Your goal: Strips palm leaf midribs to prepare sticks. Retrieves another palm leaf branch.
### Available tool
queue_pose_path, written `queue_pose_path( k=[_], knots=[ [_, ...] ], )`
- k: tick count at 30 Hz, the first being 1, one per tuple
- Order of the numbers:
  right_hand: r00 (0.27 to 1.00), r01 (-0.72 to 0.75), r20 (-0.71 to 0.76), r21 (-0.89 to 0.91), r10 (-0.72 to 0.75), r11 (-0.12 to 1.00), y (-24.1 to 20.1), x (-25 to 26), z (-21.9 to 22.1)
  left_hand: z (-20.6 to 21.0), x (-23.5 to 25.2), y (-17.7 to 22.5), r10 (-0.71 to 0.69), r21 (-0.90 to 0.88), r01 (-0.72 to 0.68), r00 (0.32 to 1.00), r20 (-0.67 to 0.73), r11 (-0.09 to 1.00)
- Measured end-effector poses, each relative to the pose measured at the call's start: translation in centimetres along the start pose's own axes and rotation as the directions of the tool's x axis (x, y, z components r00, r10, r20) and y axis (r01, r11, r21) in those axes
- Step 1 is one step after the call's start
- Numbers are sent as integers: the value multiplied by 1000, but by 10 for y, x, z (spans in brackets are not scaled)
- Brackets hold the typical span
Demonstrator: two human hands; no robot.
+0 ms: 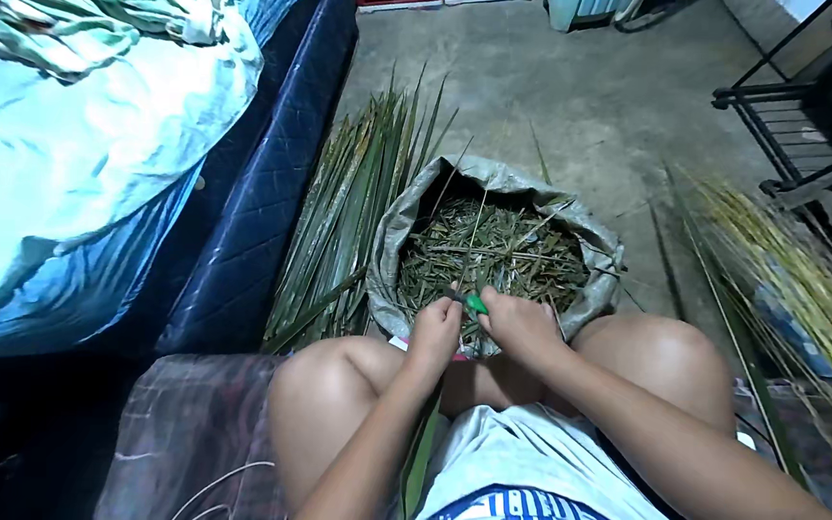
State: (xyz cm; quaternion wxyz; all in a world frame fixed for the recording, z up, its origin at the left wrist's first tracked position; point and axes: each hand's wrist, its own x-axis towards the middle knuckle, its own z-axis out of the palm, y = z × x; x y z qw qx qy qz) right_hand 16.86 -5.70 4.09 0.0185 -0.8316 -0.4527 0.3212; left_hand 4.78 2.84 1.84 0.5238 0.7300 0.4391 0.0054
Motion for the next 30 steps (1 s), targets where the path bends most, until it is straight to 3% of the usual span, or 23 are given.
queue_pose_path(
  k=[3, 6, 12, 14, 18, 23, 30],
  knots=[
    [991, -88, -100, -19, 86, 996, 12, 30, -3, 1, -1, 0, -5, 10, 4, 998, 57, 1000],
    [974, -197, -103, 50, 202, 979, 26, 47, -11, 4, -4, -2, 21, -15, -20, 998, 67, 1000],
    [997, 7, 75, 223, -25, 975, 0, 5, 4, -3, 0, -8, 6, -72, -5, 1000, 13, 997],
    [993, 22, 112, 156, -40, 987, -7, 0, 9, -5, -1, -10, 1, -81, 1, 1000, 22, 997],
    [997, -41, -59, -35, 39, 999, 5, 24, 7, -4, -3, -10, -17, -88, 24, 996, 88, 996],
    [976, -192, -98, 12, 193, 981, 26, 50, -10, -4, -2, -10, -10, -114, 22, 994, 110, 993],
    [990, 17, 137, 166, -40, 986, -4, 9, 16, -6, 3, -17, -3, -41, 6, 998, 56, 999]
  ],
)
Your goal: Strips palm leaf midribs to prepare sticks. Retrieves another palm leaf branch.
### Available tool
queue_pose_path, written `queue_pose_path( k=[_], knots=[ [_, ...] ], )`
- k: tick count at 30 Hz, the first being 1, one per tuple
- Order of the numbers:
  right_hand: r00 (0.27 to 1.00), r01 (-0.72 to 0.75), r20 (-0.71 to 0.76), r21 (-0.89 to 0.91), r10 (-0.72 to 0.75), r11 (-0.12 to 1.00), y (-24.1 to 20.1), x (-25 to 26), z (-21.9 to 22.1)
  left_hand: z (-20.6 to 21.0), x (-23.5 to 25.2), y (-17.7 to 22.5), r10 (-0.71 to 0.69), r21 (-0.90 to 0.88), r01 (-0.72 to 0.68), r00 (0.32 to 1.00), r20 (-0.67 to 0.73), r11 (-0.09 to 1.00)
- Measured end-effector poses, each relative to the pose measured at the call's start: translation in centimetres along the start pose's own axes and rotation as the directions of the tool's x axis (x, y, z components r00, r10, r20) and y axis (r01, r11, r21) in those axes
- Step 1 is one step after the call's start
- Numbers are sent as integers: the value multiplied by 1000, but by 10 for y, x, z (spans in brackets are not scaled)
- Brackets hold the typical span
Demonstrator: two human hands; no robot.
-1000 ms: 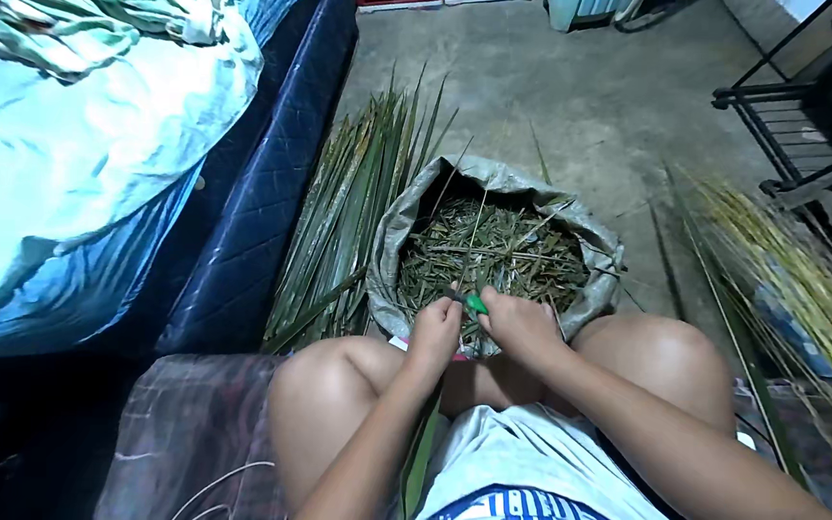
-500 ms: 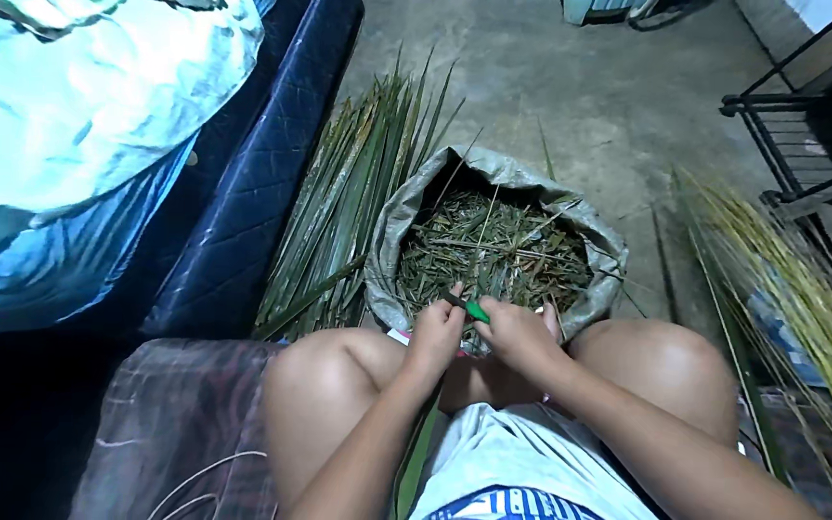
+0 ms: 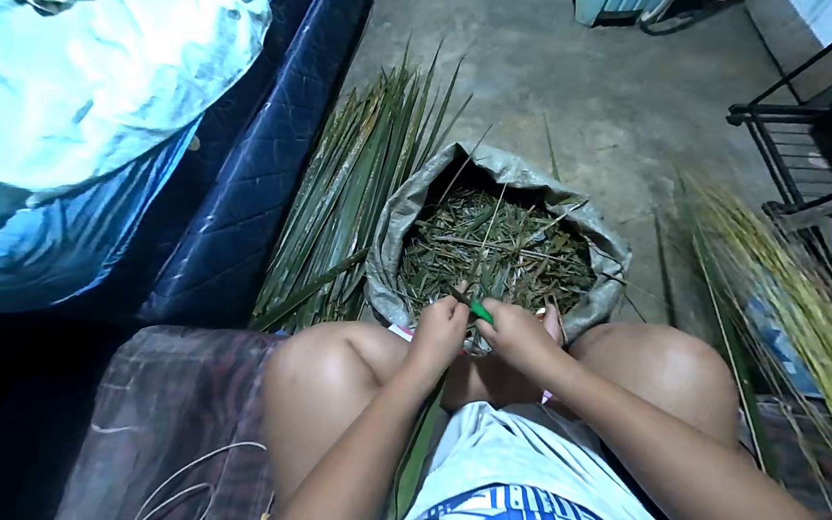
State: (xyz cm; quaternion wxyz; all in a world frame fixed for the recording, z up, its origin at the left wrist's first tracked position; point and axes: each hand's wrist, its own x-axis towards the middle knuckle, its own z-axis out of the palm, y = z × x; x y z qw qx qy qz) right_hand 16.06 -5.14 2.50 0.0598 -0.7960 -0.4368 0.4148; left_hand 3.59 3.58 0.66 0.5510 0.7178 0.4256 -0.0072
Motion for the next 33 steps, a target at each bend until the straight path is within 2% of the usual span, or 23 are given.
queue_pose_path(
  k=[4, 10, 13, 16, 19, 21, 24, 27, 29, 31, 33],
  knots=[
    [994, -81, -86, -168, 67, 982, 5, 18, -7, 0, -5, 3, -9, 58, 7, 999, 43, 998],
    [938, -252, -282, -159, 200, 955, 18, 39, -26, 4, -6, 4, -1, 57, -3, 997, 74, 998],
    [960, -207, -210, -81, 186, 975, 14, 26, -28, 5, -4, 2, 1, 43, -4, 998, 64, 999],
    [992, -99, -70, 31, 101, 995, 7, 6, -11, 3, -1, 1, -8, 46, 6, 999, 42, 999],
    [998, -61, 24, 68, 60, 996, 1, -1, 5, 3, 2, -1, -31, 75, 30, 999, 8, 997],
    [997, -72, 17, -20, 72, 997, 0, 4, 3, 3, 1, -1, -32, 71, 32, 999, 1, 997],
    [988, -142, -83, -146, 131, 979, 5, 20, -5, 2, -1, 1, -30, 55, 28, 999, 39, 998],
    [950, -245, -236, -165, 203, 955, 18, 42, -17, 7, 0, -2, -13, 60, 10, 999, 47, 998],
    [925, -295, -289, -132, 248, 946, 31, 52, -25, 10, -1, -3, -8, 66, 5, 999, 45, 998],
    [934, -282, -247, -74, 257, 956, 33, 50, -33, 11, -1, -3, 2, 73, -5, 1000, 30, 997],
    [966, -200, -166, -8, 196, 980, 27, 35, -28, 10, -1, -4, 6, 69, -7, 1000, 15, 998]
  ],
)
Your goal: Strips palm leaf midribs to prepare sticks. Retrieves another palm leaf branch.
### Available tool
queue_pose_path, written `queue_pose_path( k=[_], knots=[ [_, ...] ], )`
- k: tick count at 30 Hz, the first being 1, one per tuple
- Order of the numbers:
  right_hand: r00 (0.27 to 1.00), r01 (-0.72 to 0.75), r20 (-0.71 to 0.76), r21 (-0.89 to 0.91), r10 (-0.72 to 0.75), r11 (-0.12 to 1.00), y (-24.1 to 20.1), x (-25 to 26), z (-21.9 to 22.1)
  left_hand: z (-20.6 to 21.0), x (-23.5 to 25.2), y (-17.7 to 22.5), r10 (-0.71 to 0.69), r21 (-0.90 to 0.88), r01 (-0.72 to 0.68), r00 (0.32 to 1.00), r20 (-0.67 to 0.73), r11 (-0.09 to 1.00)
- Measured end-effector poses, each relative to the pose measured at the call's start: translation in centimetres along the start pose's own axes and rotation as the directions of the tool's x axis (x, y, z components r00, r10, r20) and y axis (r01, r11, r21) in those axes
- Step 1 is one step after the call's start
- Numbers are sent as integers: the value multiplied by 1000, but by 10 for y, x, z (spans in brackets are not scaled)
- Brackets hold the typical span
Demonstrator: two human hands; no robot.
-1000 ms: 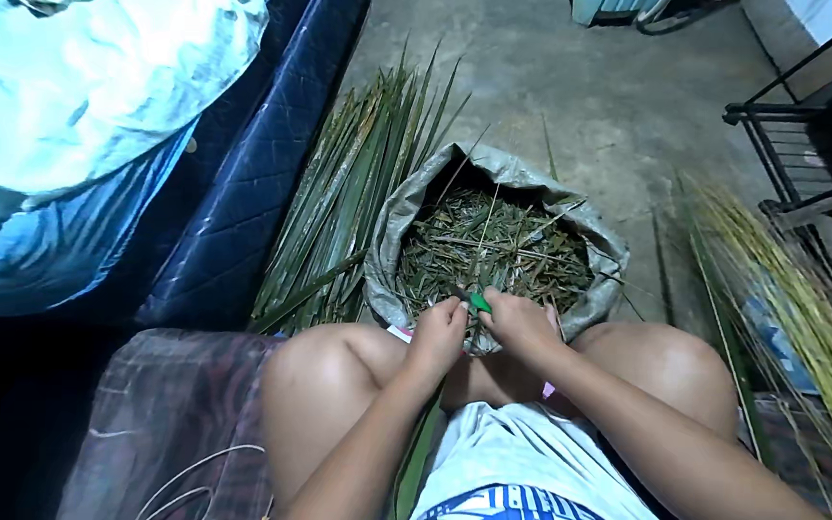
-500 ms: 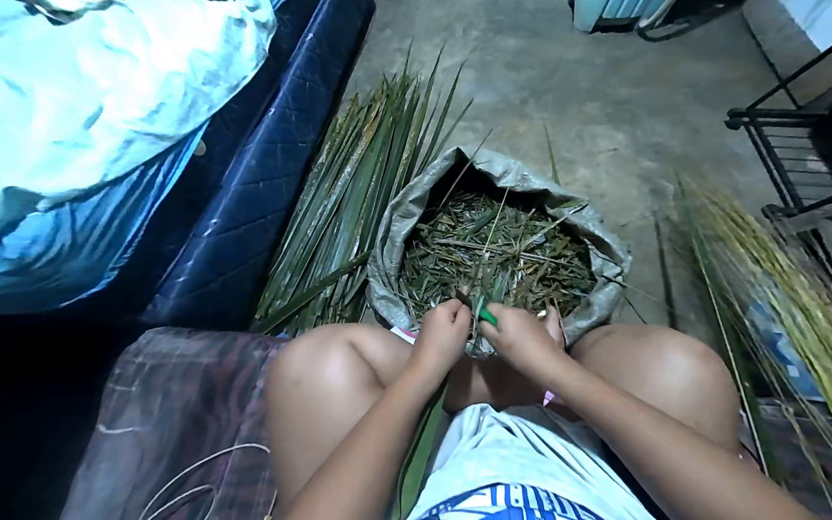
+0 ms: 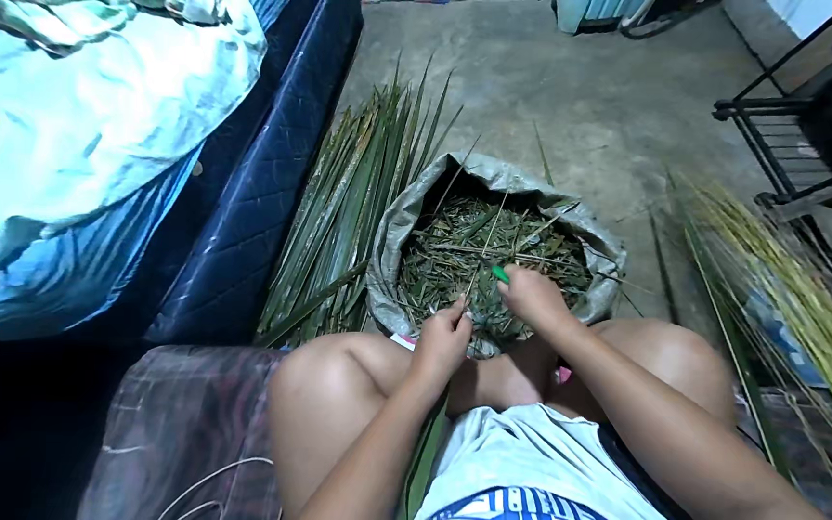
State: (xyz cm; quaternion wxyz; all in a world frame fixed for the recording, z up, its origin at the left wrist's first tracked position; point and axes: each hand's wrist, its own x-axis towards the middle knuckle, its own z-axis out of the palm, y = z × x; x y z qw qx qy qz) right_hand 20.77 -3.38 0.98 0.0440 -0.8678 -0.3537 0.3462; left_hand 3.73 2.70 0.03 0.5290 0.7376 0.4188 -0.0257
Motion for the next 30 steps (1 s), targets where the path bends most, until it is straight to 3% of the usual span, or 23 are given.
queue_pose_path(
  k=[3, 5, 9, 13, 15, 18, 22, 26, 30],
  knots=[
    [981, 109, 153, 76, -120, 991, -9, -27, 14, -2, -1, 1, 17, 26, -16, 999, -45, 1000],
    [975, 126, 182, 35, -131, 991, -13, -35, 21, 0, -4, 1, 53, 63, -48, 996, -75, 997],
    [998, 46, 44, -119, -41, 992, -8, -12, 14, 2, -9, 6, 52, 124, -49, 998, -22, 991],
    [987, -104, -126, -57, 96, 993, 11, 19, -3, 5, -12, 9, 67, 132, -67, 998, 4, 989],
    [989, -95, -113, -13, 93, 995, 12, 17, -13, 4, -12, 6, 66, 94, -66, 998, -2, 993],
    [998, 56, -14, 41, -55, 998, 5, -8, -6, 0, -6, 1, 42, -28, -43, 999, -25, 999],
    [980, 177, 90, 22, -178, 984, -6, -33, 14, -6, -5, 1, 17, -343, -25, 1000, -26, 939],
    [992, 125, -15, -76, -127, 989, 1, -10, 4, -7, -7, 3, 47, -414, -42, 999, 1, 909],
    [992, -31, -125, -33, 26, 999, 7, 14, -4, -7, -8, 4, 28, -430, -7, 999, 42, 903]
  ],
)
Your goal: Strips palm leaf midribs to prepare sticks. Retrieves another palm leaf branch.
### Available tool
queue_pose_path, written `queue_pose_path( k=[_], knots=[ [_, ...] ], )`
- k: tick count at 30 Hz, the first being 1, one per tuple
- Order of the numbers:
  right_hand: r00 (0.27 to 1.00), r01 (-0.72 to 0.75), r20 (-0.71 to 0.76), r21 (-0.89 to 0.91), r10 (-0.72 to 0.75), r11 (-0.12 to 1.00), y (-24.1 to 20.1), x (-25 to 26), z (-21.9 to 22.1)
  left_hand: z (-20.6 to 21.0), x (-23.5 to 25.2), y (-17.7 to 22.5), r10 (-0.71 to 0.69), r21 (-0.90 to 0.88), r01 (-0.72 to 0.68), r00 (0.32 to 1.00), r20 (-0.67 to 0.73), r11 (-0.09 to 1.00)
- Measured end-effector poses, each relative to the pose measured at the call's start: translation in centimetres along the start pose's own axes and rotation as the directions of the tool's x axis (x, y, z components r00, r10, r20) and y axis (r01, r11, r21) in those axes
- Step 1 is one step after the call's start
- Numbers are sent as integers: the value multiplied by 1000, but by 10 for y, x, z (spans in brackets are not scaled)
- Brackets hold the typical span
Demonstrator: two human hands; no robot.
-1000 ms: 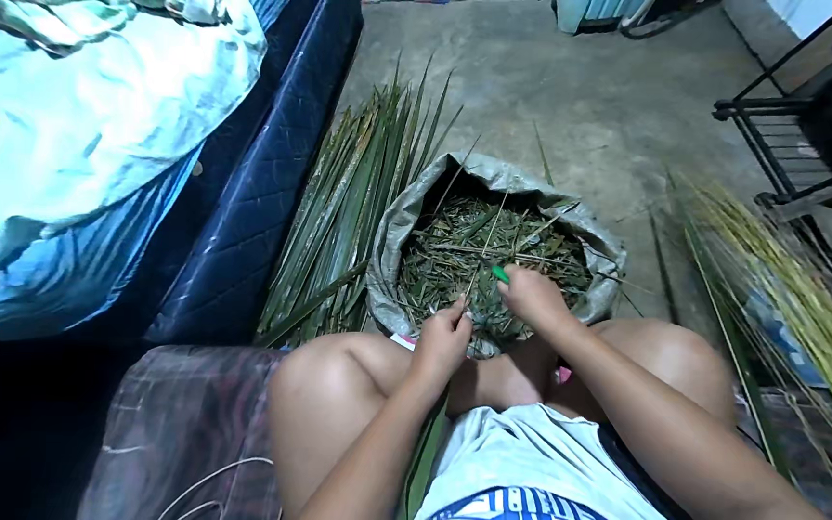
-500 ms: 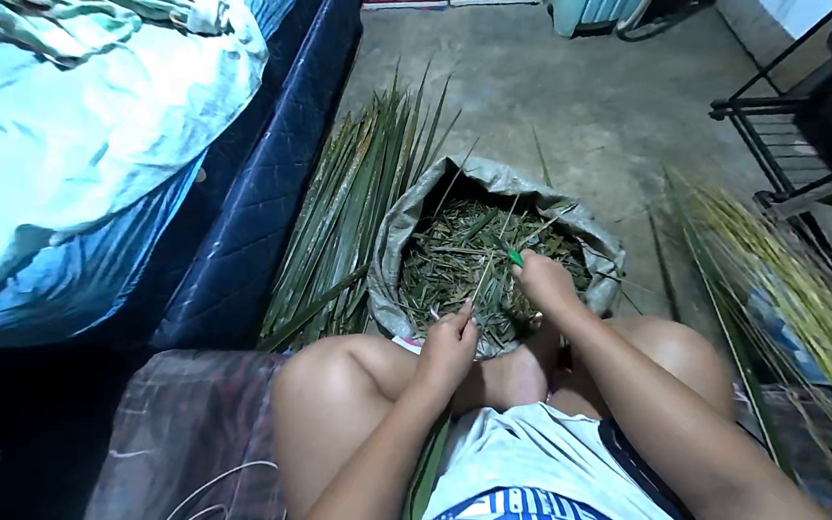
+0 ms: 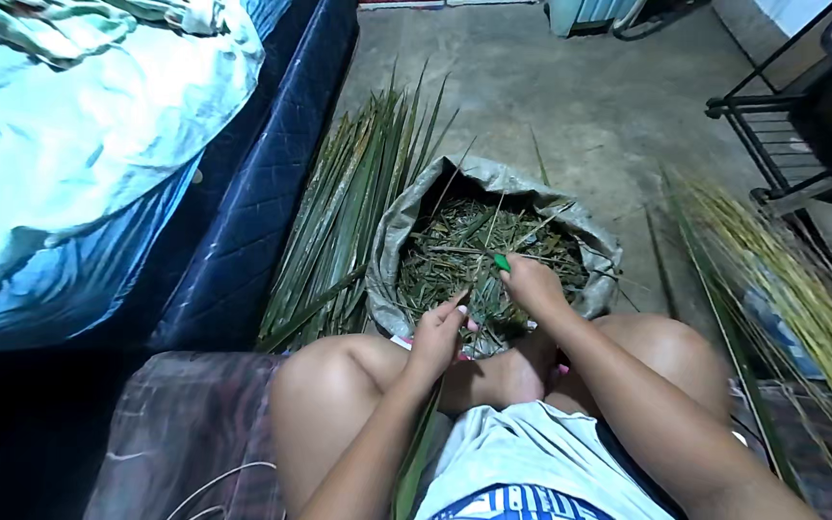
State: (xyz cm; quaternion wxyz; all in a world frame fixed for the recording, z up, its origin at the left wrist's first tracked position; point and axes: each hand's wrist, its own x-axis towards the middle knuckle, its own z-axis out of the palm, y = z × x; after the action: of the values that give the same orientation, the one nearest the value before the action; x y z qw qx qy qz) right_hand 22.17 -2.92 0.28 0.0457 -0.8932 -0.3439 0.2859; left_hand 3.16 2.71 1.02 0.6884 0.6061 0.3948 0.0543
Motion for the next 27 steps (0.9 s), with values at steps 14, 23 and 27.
queue_pose_path(
  k=[14, 23, 27],
  knots=[
    [1000, 17, 11, 97, -18, 995, 11, -9, -5, -2, -3, -4, -3, -206, 17, 998, 70, 979],
    [974, 155, 29, 635, -223, 757, 9, -10, 18, 5, -2, -2, -31, -128, 43, 995, 91, 991],
    [996, 33, 33, 751, -87, 660, 12, 4, 19, 13, -5, -1, -57, 44, 52, 990, 126, 998]
  ],
)
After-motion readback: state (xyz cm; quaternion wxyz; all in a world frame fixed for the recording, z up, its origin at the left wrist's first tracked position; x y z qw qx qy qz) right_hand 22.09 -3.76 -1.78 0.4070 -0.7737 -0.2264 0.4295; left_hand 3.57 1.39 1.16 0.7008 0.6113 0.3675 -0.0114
